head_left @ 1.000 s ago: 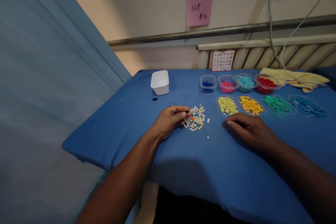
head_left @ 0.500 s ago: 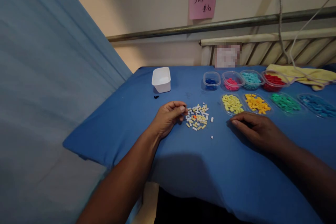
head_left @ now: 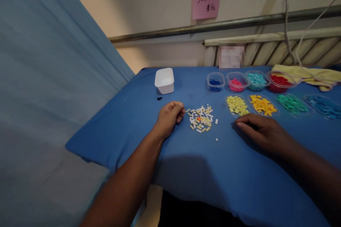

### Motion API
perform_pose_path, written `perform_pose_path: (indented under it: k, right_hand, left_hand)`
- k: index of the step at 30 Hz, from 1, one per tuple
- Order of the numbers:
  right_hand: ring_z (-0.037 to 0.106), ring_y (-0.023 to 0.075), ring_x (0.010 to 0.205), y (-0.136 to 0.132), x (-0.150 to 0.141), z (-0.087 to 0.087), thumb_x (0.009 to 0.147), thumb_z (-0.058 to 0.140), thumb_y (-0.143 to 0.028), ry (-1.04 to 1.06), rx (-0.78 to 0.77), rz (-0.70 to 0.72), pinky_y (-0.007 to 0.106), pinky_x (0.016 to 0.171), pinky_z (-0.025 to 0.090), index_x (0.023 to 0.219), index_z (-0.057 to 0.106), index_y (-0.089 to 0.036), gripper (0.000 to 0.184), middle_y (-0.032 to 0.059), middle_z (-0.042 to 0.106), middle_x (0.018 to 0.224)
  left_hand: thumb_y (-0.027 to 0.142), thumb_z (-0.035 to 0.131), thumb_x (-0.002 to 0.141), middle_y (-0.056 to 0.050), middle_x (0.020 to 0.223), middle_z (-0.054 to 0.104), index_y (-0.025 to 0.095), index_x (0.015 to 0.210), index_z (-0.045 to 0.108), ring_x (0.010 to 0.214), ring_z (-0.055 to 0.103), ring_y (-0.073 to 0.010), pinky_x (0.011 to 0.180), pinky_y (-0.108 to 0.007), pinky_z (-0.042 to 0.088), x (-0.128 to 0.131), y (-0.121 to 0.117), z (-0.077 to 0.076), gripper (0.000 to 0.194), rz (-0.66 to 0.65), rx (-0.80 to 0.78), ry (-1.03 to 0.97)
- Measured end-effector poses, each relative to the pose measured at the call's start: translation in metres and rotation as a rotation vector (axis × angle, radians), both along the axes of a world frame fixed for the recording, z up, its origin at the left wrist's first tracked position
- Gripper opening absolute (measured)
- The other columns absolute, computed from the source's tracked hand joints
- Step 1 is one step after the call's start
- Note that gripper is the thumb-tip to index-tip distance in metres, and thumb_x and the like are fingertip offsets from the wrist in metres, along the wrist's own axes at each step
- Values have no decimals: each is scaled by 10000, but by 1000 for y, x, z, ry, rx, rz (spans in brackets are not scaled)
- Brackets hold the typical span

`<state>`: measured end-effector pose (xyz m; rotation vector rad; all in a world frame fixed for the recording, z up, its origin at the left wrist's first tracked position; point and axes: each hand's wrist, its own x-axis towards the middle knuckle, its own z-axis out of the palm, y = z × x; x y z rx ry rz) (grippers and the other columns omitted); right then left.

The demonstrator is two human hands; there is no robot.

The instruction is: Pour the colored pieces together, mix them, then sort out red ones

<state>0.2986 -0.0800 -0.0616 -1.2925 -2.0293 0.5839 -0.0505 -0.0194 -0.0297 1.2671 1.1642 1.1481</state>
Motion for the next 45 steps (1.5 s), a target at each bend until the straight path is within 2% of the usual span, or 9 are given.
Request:
perform_pose_path:
  k: [2,4,6,8,14,23,30,39,45]
  right_hand:
    - [772,278,1004,0,1,-2,1072,598,-470,1,-11,1,420,882,614,1102,786,-280,269,63,821,1118]
    - [773,285,1000,0,2,-3,1066,603,-483,-1,-14,-1,432,880,616,1105,789,-282,277,67,821,1115]
    - [775,289,985,0,2,-4,1059,612,-492,-4,-14,-4,445,878,620,1096,791,-287,275,66,821,1103]
    - [778,294,979,0,3,-5,1054,616,-493,-2,-13,-7,458,880,625,1089,793,-291,271,66,822,1100]
    - [786,304,983,0,1,-2,1040,630,-483,14,-5,-15,461,865,644,1087,803,-289,264,70,826,1095]
    - [773,281,1007,2,-2,-2,1063,614,-448,-3,-5,12,434,894,617,1082,792,-295,235,56,817,1118]
    - [769,275,992,3,-5,0,1052,621,-409,6,2,16,437,886,620,1080,795,-291,213,57,818,1101]
    - [760,279,978,2,-7,4,1061,599,-406,6,18,22,458,880,620,1059,786,-291,219,65,816,1078]
    - [765,268,981,2,-7,4,1063,598,-399,-2,24,22,435,885,616,1053,777,-296,207,53,814,1082]
  left_hand:
    - [438,697,965,-12,785,679,189,874,700,645,579,-126,620,-270,442,0,-1,-7,265,30,159,213]
    - [361,687,979,-45,915,745,204,971,768,860,675,-182,820,-325,522,0,-3,-13,177,-21,343,455]
    - [296,670,989,-68,1046,772,225,1066,801,1023,696,-222,960,-380,528,-1,-4,-16,168,-120,453,623]
    - [265,650,1001,-77,1097,776,233,1113,805,1071,697,-235,998,-401,531,-2,-5,-18,193,-168,480,692]
    - [181,617,986,-71,1101,776,235,1112,802,1088,699,-235,1025,-418,537,-6,-4,-19,230,-171,484,722]
    - [280,655,1017,-78,1033,758,232,1062,816,1052,678,-253,969,-419,524,4,3,-15,174,-151,537,856]
    - [229,619,1002,-71,1038,768,245,1119,817,1043,685,-262,972,-424,514,11,10,-10,231,-194,510,976]
    - [210,623,974,-68,1041,759,230,1008,788,1024,684,-255,909,-391,518,10,13,-13,169,-112,478,939]
    - [246,639,991,-72,1039,767,227,987,777,1022,684,-267,893,-396,499,15,15,-12,140,-84,452,1010]
